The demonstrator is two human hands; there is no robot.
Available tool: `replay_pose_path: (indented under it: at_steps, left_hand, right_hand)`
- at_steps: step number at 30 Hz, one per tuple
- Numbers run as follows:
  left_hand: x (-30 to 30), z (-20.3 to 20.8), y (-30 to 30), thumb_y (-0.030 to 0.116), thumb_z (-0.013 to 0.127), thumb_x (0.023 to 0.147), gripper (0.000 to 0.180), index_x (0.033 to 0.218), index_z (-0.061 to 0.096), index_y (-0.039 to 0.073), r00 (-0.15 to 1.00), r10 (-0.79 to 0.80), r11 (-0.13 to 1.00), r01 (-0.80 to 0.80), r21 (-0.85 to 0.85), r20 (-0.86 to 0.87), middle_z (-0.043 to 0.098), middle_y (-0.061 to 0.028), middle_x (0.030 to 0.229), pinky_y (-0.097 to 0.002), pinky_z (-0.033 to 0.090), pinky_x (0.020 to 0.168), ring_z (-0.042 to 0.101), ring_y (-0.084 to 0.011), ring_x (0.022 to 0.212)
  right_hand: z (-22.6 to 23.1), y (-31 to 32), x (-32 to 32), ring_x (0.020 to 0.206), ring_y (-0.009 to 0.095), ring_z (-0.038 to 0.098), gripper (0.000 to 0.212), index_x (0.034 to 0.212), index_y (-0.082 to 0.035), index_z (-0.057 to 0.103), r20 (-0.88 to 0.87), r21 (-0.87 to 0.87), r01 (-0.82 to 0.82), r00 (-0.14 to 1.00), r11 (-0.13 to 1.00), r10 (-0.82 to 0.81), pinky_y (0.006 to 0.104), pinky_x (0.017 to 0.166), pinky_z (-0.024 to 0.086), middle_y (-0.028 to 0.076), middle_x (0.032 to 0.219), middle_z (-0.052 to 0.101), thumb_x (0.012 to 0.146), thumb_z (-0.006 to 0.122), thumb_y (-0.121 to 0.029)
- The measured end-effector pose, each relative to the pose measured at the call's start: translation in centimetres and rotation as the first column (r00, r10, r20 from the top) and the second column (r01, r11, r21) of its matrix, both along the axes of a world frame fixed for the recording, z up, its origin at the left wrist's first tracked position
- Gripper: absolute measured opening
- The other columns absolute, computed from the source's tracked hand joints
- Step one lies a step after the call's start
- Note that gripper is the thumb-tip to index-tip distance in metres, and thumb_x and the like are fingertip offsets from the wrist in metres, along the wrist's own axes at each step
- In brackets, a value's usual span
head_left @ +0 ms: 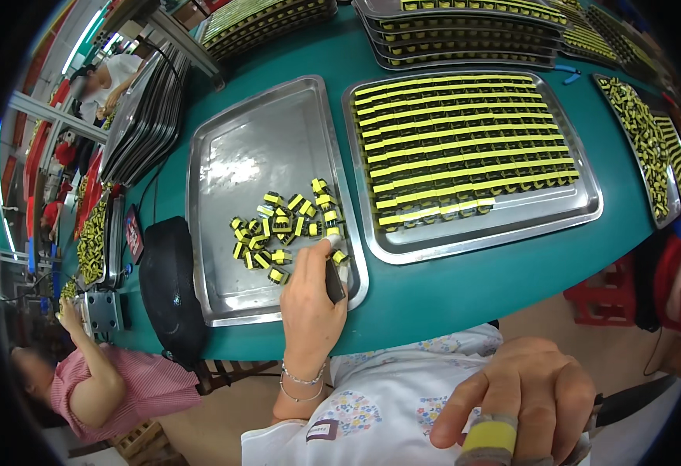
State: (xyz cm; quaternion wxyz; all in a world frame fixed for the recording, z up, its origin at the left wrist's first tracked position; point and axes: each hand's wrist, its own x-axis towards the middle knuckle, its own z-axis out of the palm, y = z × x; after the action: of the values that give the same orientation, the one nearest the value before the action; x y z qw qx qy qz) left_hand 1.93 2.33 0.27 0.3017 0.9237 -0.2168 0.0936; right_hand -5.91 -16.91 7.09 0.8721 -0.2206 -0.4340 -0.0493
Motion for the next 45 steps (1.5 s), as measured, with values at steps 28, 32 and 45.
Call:
replay_pose_path:
  at_steps: [28,32,45]
  left_hand:
    - [-0.8,0.5,-0.8,0.021,0.054,0.097,0.038,0.128,0.047,0.0,0.657,-0.687,0.055,-0.38,-0.923,-0.311,0.056,-0.0113,0.111,-0.0351,0.057,0.08,0.062,-0.0214,0.095]
    - [-1.4,0.6,-0.8,0.015,0.057,0.096,0.042,0.132,0.045,-0.001,0.697,-0.564,0.207,-0.4,-0.893,-0.443,0.056,-0.0124,0.122,-0.0355,0.056,0.084,0.063,-0.0236,0.101]
    - [-0.8,1.4,-1.7,0.013,0.063,0.091,0.041,0.125,0.049,-0.003,0.598,-0.64,0.286,-0.396,-0.873,-0.481,0.061,-0.019,0.118,-0.0298,0.057,0.075,0.064,-0.0197,0.094]
  right_hand:
    - [0.8,-6.6,-0.1,0.102,0.032,0.06,0.017,0.099,-0.006,0.061,0.643,-0.509,-0.079,0.627,0.857,0.439,0.0472,0.093,0.044,0.011,0.104,0.062,0.096,0.05,-0.018]
    - [-3.0,-6.4,0.3,0.091,0.039,0.062,0.01,0.086,0.001,0.057,0.051,-0.635,-0.175,0.962,0.752,0.267,0.0524,0.092,0.045,0.021,0.098,0.063,0.087,0.061,-0.008]
    - [-4.2,-2.9,3.2,0.082,0.026,0.058,0.031,0.106,0.0,0.06,0.378,-0.893,0.45,0.733,-0.013,-0.566,0.0342,0.074,0.046,0.012,0.091,0.06,0.078,0.067,-0.011]
